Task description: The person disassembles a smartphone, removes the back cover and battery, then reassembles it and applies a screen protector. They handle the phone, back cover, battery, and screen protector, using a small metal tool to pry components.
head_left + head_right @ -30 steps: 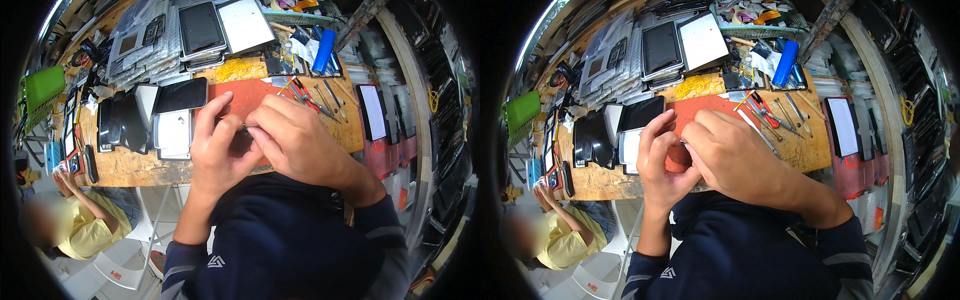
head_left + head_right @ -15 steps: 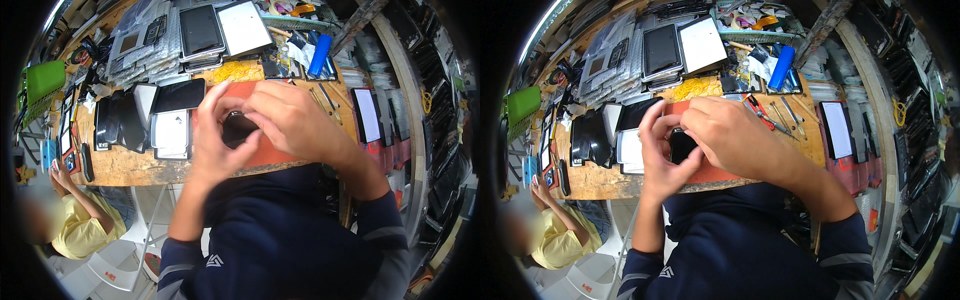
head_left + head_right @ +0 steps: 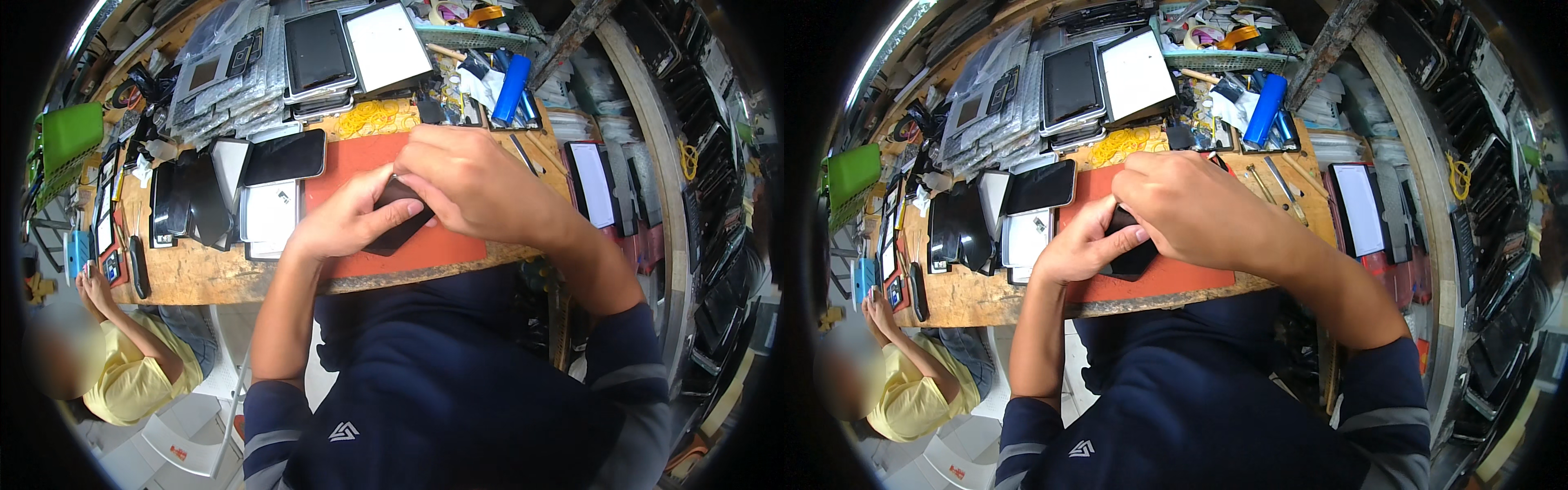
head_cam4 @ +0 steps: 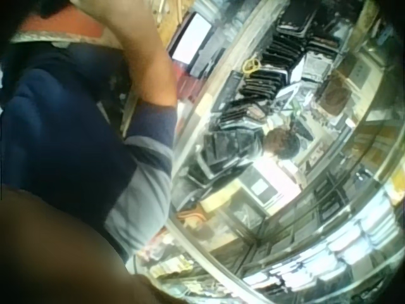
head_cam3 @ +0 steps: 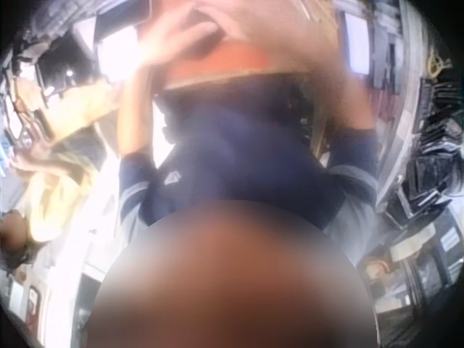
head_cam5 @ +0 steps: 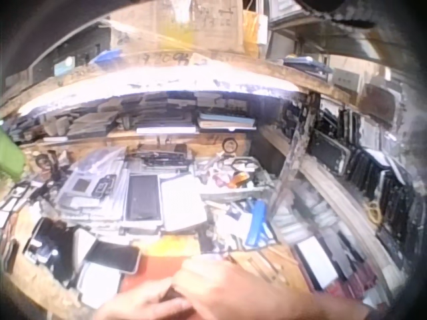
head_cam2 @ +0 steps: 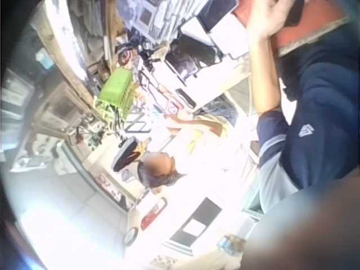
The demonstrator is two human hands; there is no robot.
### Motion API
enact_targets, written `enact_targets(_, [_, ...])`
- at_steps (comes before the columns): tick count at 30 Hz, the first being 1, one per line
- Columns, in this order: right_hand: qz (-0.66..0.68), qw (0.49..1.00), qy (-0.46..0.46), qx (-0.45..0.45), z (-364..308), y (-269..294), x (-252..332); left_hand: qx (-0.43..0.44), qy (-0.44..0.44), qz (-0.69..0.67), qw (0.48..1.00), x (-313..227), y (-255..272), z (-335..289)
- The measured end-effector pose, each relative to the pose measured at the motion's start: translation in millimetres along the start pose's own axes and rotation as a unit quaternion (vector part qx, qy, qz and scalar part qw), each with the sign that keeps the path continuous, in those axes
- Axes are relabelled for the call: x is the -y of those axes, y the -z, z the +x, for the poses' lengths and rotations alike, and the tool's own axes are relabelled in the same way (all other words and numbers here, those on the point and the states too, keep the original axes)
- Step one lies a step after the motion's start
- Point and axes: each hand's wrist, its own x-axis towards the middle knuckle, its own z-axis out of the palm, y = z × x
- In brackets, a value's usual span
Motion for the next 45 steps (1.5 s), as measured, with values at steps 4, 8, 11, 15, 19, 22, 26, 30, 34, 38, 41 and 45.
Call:
enact_targets(4, [0.019, 1.0, -0.013, 0.017, 1.1, 5.0, -2.9, 0.013, -0.017, 0.048, 0.999, 3.0, -1.6, 1.8])
enact_targets(8, [0.011, 0.999, 0.006, 0.036, 3.6, 11.0, -10.1, 0.01, -0.005, 0.049, 0.999, 5.1, -3.9, 6.1])
enact_targets(11, [-0.02, 0.998, 0.039, 0.052, 5.2, 14.1, -15.1, 0.004, -0.002, 0.06, 0.998, 4.5, -6.3, 8.1])
enact_targets(15, [-0.042, 0.992, 0.075, 0.094, 6.3, 18.9, -24.8, 0.027, 0.044, 0.067, 0.996, 5.2, -3.7, 10.5])
enact_targets(19, [-0.024, 0.998, 0.035, 0.048, -1.7, 9.1, -33.2, -0.052, 0.0, 0.116, 0.992, 7.9, -10.5, 14.2])
enact_targets(22, [0.007, 0.995, -0.102, 0.002, -19.4, -3.7, -40.2, -0.195, 0.046, 0.277, 0.94, 9.1, -35.9, 6.4])
enact_targets(26, [0.084, 0.959, -0.257, -0.088, -47.6, -29.0, -45.3, -0.238, 0.019, 0.485, 0.841, 17.9, -80.2, -3.3])
enact_targets(30, [0.203, 0.894, -0.394, -0.06, -75.0, -44.0, -31.2, -0.125, 0.044, 0.431, 0.892, 12.6, -62.9, -18.8])
enact_targets(34, [0.098, 0.937, -0.325, -0.087, -87.0, -71.4, -3.0, -0.034, 0.068, 0.489, 0.869, 3.4, -36.8, -51.5])
enact_targets(38, [0.104, 0.919, -0.37, -0.087, -87.5, -76.7, -1.8, -0.041, 0.091, 0.457, 0.884, 10.0, -36.8, -59.0])
enact_targets(41, [0.11, 0.919, -0.372, -0.072, -84.2, -76.0, -5.4, -0.037, 0.089, 0.446, 0.89, 11.2, -36.4, -56.4])
enact_targets(45, [0.104, 0.929, -0.343, -0.089, -80.9, -75.2, -7.7, -0.027, 0.09, 0.441, 0.892, 9.9, -33.1, -55.2])
